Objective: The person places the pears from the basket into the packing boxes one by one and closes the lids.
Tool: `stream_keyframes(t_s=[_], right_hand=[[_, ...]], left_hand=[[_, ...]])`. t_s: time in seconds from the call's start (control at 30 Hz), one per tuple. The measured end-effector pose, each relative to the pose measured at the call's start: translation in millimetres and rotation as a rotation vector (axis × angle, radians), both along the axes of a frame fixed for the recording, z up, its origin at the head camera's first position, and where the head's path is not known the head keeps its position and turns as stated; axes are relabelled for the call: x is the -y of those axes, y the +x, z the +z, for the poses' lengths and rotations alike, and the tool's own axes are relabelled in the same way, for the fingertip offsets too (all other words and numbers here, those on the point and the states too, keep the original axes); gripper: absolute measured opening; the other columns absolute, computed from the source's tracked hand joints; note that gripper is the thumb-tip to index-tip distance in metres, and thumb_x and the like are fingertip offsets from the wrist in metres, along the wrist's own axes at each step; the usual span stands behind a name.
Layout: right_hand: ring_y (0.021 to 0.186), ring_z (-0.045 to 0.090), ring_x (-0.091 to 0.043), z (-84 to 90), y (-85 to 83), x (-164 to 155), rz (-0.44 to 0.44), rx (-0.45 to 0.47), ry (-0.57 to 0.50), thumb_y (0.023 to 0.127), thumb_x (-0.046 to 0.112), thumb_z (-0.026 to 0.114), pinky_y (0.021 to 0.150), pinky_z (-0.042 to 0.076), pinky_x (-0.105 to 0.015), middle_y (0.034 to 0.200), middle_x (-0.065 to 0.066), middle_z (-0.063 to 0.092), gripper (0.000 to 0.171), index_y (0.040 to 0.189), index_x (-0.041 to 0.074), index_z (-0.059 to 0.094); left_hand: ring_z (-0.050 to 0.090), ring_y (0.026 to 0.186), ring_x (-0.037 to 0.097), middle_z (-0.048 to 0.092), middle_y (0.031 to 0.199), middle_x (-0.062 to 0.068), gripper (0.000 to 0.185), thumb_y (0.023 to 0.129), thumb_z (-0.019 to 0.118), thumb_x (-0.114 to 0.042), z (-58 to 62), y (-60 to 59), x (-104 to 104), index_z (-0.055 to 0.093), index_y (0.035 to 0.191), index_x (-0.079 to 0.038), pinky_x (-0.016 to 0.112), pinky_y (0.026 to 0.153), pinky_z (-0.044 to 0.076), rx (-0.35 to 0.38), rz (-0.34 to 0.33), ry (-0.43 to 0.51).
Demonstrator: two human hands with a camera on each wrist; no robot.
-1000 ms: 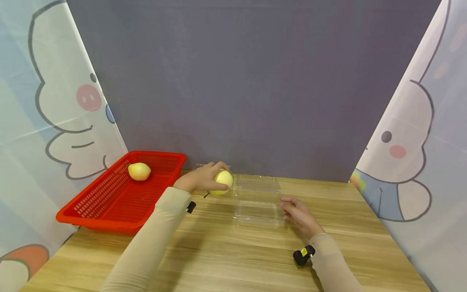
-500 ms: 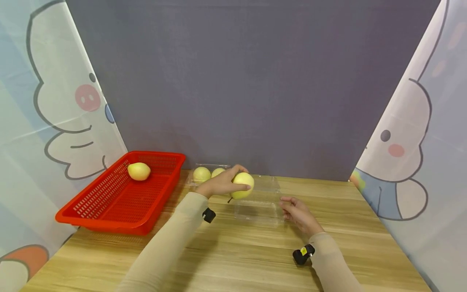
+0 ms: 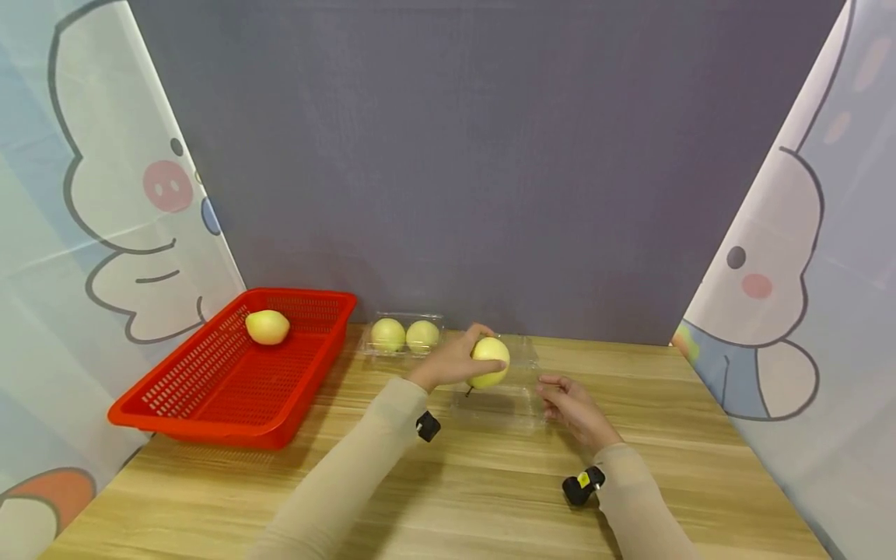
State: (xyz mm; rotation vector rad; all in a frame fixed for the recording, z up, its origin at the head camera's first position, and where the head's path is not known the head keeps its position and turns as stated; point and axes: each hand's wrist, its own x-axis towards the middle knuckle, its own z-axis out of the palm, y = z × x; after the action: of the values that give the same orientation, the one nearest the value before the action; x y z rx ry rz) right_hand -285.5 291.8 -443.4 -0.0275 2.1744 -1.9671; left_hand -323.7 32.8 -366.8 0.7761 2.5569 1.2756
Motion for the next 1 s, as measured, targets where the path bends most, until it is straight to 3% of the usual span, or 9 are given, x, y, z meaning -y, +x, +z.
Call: stream_keyframes(t_s=[0.2, 0.4, 0.63, 1.0], right_hand=[[0.073, 0.049, -0.006, 1.5, 0.9, 1, 0.005, 0.004, 0.008, 0.105, 0.019, 0.055, 0.063, 0.049, -0.017, 0.1, -0.006, 0.048, 0.061, 0.149, -0.011, 0.027], [0.074, 0.048, -0.006, 3.8, 1.8, 0, 0.039, -0.007, -0.004, 0.105, 0.019, 0.054, 0.064, 0.049, -0.017, 0.099, -0.004, 0.047, 0.063, 0.15, -0.013, 0.023], [0.073, 0.048, -0.005, 2.9, 0.9, 1, 0.021, -0.004, -0.01, 0.104, 0.02, 0.055, 0.064, 0.049, -0.017, 0.096, -0.003, 0.047, 0.063, 0.149, -0.013, 0.024], [0.075, 0.049, -0.006, 2.4, 0.6, 2, 0.005, 0.006, -0.023, 0.104, 0.022, 0.056, 0.065, 0.05, -0.017, 0.1, -0.005, 0.049, 0.063, 0.149, -0.011, 0.025]], left_hand=[[0.063, 0.082, 0.015, 0.055, 0.114, 0.006, 0.061, 0.089, 0.073, -0.045, -8.2, 3.9, -13, 0.047, 0.138, -0.019, 0.033, 0.066, 0.056, 0.041, 0.015, 0.071], [0.063, 0.08, 0.016, 0.055, 0.113, 0.005, 0.062, 0.087, 0.074, -0.047, -17.5, 5.7, -26, 0.049, 0.14, -0.026, 0.036, 0.064, 0.056, 0.062, 0.05, 0.085], [0.06, 0.081, 0.014, 0.053, 0.111, 0.005, 0.062, 0.087, 0.074, -0.049, -32.2, 4.7, -41, 0.051, 0.138, -0.023, 0.032, 0.064, 0.053, 0.047, 0.073, 0.056], [0.059, 0.084, 0.016, 0.053, 0.116, 0.008, 0.067, 0.088, 0.072, -0.052, -39.3, 5.6, -50, 0.048, 0.142, -0.021, 0.035, 0.066, 0.053, 0.109, 0.104, 0.029]])
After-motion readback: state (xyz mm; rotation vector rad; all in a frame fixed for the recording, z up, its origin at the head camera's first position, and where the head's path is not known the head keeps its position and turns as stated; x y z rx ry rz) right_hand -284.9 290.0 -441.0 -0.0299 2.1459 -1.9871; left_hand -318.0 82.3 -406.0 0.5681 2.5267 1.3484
